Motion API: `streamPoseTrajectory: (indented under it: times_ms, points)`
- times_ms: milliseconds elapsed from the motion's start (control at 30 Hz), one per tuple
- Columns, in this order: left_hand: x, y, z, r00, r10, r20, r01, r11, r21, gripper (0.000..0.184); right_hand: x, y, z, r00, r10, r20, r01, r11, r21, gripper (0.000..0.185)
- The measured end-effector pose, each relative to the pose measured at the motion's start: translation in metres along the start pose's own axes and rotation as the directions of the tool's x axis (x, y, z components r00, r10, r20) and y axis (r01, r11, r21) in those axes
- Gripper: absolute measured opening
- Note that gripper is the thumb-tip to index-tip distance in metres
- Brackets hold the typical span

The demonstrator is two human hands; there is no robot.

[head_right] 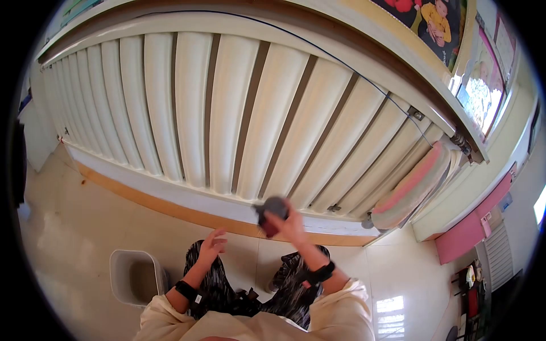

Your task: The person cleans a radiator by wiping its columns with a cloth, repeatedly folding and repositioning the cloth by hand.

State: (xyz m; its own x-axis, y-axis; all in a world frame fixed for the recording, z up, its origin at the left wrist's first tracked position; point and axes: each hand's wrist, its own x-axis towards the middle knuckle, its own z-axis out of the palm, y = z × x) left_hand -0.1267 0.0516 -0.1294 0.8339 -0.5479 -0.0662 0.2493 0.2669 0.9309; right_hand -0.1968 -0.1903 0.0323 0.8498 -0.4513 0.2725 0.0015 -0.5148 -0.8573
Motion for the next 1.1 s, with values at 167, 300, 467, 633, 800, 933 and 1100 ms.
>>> streamPoseTrajectory:
  times_ms: [167, 300, 467, 633, 800, 933, 1100]
  points:
    - [-0.014, -0.048, -0.029, 0.898, -0.382, 0.218, 0.439, 0.812, -0.385, 0.038, 0.077, -0.149, -0.066, 0.526, -0.674, -0.518, 0.644, 0.714, -0.275, 0.047]
    - [-0.018, -0.067, -0.032, 0.950, -0.279, 0.139, 0.312, 0.845, -0.434, 0.040, 0.116, -0.204, -0.085, 0.193, -0.902, -0.386, 0.555, 0.425, -0.715, 0.046]
    - [-0.018, -0.063, -0.033, 0.950, -0.272, 0.154, 0.312, 0.802, -0.510, 0.040, 0.129, -0.141, -0.060, 0.188, -0.976, -0.111, 0.558, 0.199, -0.805, 0.035]
    - [-0.019, -0.069, -0.031, 0.939, -0.289, 0.185, 0.340, 0.857, -0.387, 0.041, 0.100, -0.081, -0.038, 0.335, -0.939, 0.074, 0.592, 0.149, -0.792, 0.037]
    - [-0.020, -0.066, -0.030, 0.941, -0.280, 0.190, 0.333, 0.861, -0.385, 0.041, 0.122, -0.142, -0.072, 0.279, -0.958, 0.067, 0.621, 0.126, -0.773, 0.043]
    - [-0.020, -0.066, -0.028, 0.942, -0.282, 0.179, 0.331, 0.865, -0.378, 0.041, 0.145, -0.216, -0.094, 0.195, -0.980, -0.041, 0.554, 0.144, -0.820, 0.041]
    - [-0.020, -0.071, -0.027, 0.945, -0.281, 0.167, 0.324, 0.870, -0.371, 0.040, 0.141, -0.212, -0.087, 0.208, -0.974, -0.085, 0.485, 0.178, -0.857, 0.040]
